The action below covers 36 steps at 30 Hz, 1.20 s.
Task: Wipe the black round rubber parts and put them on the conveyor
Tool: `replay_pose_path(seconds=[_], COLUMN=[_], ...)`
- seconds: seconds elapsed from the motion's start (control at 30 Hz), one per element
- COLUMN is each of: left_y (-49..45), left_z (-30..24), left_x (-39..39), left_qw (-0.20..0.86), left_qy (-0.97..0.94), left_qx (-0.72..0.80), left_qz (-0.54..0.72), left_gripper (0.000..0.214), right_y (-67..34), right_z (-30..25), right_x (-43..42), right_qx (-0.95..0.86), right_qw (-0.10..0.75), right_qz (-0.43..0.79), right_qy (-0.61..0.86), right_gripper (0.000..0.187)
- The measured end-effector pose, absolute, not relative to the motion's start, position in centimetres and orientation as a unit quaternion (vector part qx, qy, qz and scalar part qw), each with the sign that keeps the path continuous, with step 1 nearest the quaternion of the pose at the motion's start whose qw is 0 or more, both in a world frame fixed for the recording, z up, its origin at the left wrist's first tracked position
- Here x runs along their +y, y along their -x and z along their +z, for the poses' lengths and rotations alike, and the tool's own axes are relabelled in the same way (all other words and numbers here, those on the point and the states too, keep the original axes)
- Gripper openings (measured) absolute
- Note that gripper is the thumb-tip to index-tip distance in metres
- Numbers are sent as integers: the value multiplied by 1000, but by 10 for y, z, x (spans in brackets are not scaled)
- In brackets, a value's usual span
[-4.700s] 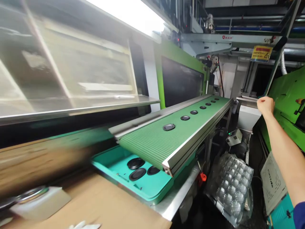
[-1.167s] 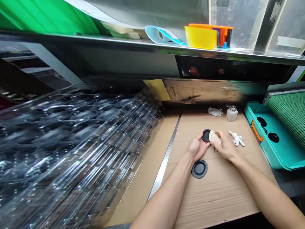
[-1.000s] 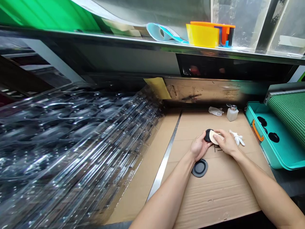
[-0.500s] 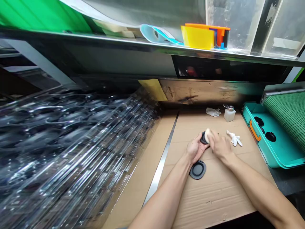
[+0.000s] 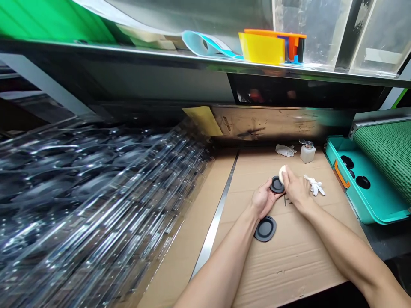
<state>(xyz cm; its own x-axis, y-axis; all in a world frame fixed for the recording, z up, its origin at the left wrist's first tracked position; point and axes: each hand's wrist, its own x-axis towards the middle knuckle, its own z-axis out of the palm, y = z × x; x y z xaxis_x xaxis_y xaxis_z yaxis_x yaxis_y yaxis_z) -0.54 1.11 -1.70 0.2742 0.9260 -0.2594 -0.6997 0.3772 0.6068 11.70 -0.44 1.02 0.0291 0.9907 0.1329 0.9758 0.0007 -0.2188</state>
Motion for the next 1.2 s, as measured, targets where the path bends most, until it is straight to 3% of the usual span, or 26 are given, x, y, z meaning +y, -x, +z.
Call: replay_pose_path(seconds=[0.37, 0.6, 0.77, 0.9, 1.07, 1.2], left_y=[5, 22, 30, 30, 32, 34], left_z=[-12, -1, 5, 6, 7, 10], left_x=[8, 8, 7, 5, 7, 7], left_qw=[789, 780, 794, 809, 813, 822], left_qy=[-173, -170, -151, -134, -107, -79], left_qx=[279, 288, 249, 233, 224, 228], left_qz=[520, 529, 534, 522, 527, 516], left_gripper=[43, 43, 36, 41, 43, 43], right_y=[-111, -165, -167, -166, -168, -180], right_z=[0, 1, -6, -8, 3, 26], right_x=[-3, 12, 8, 11, 6, 0], right_qx=[-694, -622, -632, -646, -715, -724], right_qw=[166, 324, 359, 356, 281, 238], right_qz=[54, 103, 130, 128, 137, 27], right_qy=[699, 705, 675, 663, 626, 647], right_gripper=[57, 52, 47, 45, 41, 37])
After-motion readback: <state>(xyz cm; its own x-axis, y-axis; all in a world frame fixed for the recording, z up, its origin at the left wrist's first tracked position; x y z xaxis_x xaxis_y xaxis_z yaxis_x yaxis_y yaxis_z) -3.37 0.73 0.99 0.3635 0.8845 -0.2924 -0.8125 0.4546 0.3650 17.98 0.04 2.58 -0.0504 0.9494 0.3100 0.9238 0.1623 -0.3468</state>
